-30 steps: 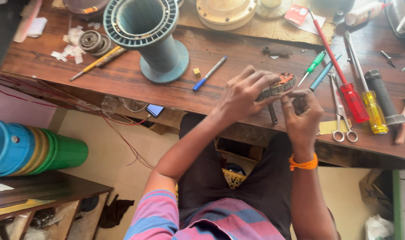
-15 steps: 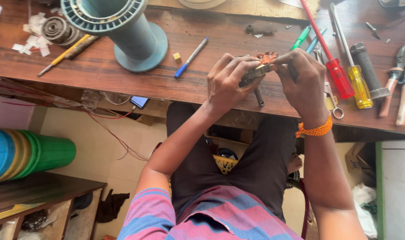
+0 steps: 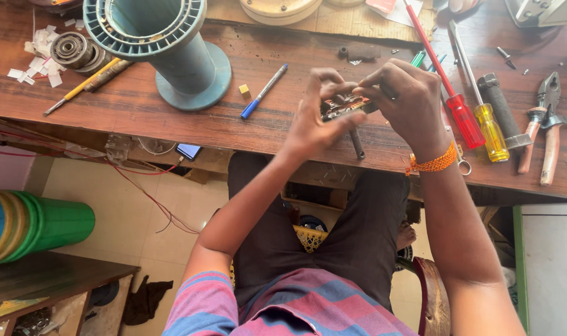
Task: The person sits at a workbench reworking an electric motor armature, pressing and fitting small copper commutator segments and insulation pieces into slots around the rotor by hand, turning the armature to work around its circumference, and manipulating small components at the end.
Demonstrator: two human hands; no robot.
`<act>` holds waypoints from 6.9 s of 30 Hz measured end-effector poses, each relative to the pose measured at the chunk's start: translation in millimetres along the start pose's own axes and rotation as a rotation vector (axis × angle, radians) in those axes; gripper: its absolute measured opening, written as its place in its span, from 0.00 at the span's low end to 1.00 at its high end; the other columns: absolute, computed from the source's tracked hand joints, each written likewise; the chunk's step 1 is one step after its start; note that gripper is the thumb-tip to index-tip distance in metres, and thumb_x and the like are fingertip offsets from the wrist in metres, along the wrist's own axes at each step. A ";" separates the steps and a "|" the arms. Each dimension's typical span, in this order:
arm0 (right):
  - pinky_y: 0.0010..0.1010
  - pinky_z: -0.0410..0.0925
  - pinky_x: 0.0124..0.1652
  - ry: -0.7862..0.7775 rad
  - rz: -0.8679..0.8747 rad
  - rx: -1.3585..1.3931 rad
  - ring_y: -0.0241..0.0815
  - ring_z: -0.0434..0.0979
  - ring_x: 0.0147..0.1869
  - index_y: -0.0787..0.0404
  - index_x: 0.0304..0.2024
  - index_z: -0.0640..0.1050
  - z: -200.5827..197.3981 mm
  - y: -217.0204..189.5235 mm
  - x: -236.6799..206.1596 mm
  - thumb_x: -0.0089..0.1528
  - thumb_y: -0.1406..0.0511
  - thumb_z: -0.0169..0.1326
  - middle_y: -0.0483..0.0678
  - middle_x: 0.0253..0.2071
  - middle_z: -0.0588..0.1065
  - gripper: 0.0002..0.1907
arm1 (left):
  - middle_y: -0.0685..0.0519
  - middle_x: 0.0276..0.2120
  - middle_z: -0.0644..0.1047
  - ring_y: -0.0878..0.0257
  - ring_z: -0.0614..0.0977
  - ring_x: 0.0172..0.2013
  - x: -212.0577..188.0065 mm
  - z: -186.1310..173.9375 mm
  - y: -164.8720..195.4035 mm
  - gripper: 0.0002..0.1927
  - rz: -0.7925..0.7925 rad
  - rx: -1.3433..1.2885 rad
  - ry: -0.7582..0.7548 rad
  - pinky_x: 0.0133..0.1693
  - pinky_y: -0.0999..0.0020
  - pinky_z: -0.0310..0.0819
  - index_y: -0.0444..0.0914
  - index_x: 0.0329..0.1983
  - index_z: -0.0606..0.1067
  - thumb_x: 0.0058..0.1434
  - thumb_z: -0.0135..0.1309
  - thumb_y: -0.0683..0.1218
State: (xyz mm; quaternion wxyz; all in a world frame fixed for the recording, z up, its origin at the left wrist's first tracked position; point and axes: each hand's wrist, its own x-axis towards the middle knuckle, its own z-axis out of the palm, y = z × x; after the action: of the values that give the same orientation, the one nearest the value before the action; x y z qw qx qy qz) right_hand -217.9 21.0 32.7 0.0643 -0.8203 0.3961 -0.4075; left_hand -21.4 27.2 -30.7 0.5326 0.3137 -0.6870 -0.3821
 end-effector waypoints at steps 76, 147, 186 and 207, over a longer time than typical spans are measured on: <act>0.27 0.56 0.28 0.112 0.435 0.090 0.30 0.61 0.25 0.64 0.37 0.80 43.3 -64.2 -53.9 0.62 0.71 0.67 0.42 0.21 0.66 0.07 | 0.52 0.64 0.72 0.66 0.85 0.52 41.8 -56.9 -22.3 0.44 0.145 -0.231 -0.477 0.60 0.61 0.79 0.48 0.79 0.47 0.69 0.59 0.34; 0.17 0.52 0.27 0.224 0.537 0.491 0.20 0.60 0.26 0.63 0.38 0.69 76.0 -42.0 -89.1 0.69 0.73 0.57 0.35 0.22 0.66 0.09 | 0.59 0.45 0.85 0.67 0.87 0.48 42.6 -51.2 -29.2 0.40 0.226 -0.035 -0.399 0.58 0.64 0.75 0.46 0.73 0.58 0.65 0.66 0.38; 0.28 0.69 0.36 0.074 0.025 0.047 0.40 0.79 0.34 0.65 0.43 0.79 -0.4 28.0 -38.7 0.70 0.72 0.65 0.51 0.34 0.79 0.06 | 0.60 0.47 0.83 0.63 0.78 0.39 -6.8 7.6 -2.1 0.20 0.245 0.469 0.150 0.46 0.69 0.78 0.47 0.49 0.81 0.54 0.72 0.49; 0.33 0.67 0.42 0.028 0.279 0.088 0.44 0.76 0.40 0.61 0.40 0.80 30.7 11.3 -163.1 0.65 0.67 0.67 0.49 0.36 0.75 0.07 | 0.55 0.55 0.79 0.54 0.83 0.49 -10.0 -157.9 -11.6 0.27 0.150 1.048 -0.157 0.48 0.62 0.80 0.44 0.51 0.81 0.53 0.50 0.28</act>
State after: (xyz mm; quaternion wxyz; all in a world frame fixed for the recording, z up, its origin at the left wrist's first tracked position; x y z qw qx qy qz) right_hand -260.3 121.1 -93.1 0.1508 -0.7478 0.4887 -0.4233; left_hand 134.6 -0.5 -23.3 0.2774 0.4583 -0.8439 0.0288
